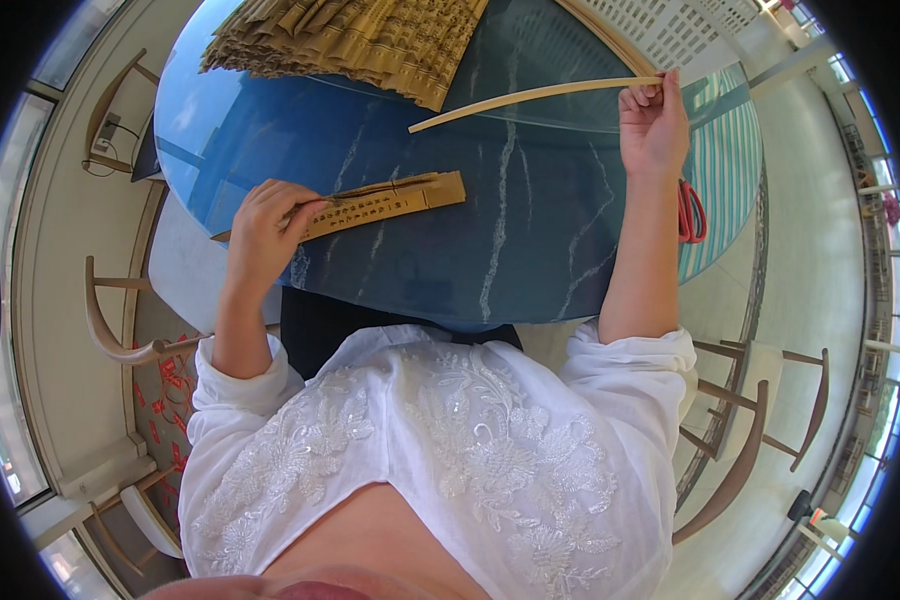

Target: The person repeatedly picks up thin bamboo strips and inserts them into slots on rectangular bamboo pieces with printed text. The person handles the strips one at a time, aligning and seating them into the slots, then places the assembled pieces on the table.

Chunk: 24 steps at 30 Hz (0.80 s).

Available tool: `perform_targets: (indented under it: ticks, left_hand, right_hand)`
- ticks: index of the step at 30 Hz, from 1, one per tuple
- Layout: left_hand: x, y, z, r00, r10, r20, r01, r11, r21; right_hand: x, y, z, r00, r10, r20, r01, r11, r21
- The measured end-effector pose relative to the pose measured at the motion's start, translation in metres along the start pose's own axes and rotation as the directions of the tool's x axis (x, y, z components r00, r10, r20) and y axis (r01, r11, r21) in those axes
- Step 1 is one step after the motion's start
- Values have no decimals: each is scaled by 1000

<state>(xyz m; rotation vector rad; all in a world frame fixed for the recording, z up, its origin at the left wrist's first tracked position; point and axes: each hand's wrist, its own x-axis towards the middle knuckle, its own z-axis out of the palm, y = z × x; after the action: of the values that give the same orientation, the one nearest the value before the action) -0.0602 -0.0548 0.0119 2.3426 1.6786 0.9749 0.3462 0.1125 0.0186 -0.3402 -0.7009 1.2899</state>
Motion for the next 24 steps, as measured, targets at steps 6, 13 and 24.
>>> perform_targets:
  ticks: [6, 13, 24]
  left_hand:
    - [-2, 6, -3, 1000, -14, 2, 14, 1000, -6]
    - [-4, 6, -2, 999, -8, 44, 10, 999, -35]
    - [2, -3, 12, 999, 24, -32, -23, 1000, 17]
  right_hand:
    - [-4, 2, 4, 1000, 17, -15, -18, 998, -68]
    - [-6, 4, 5, 999, 38, -26, -41, 991, -130]
    - [-10, 7, 15, 997, -32, -67, 13, 962, -272]
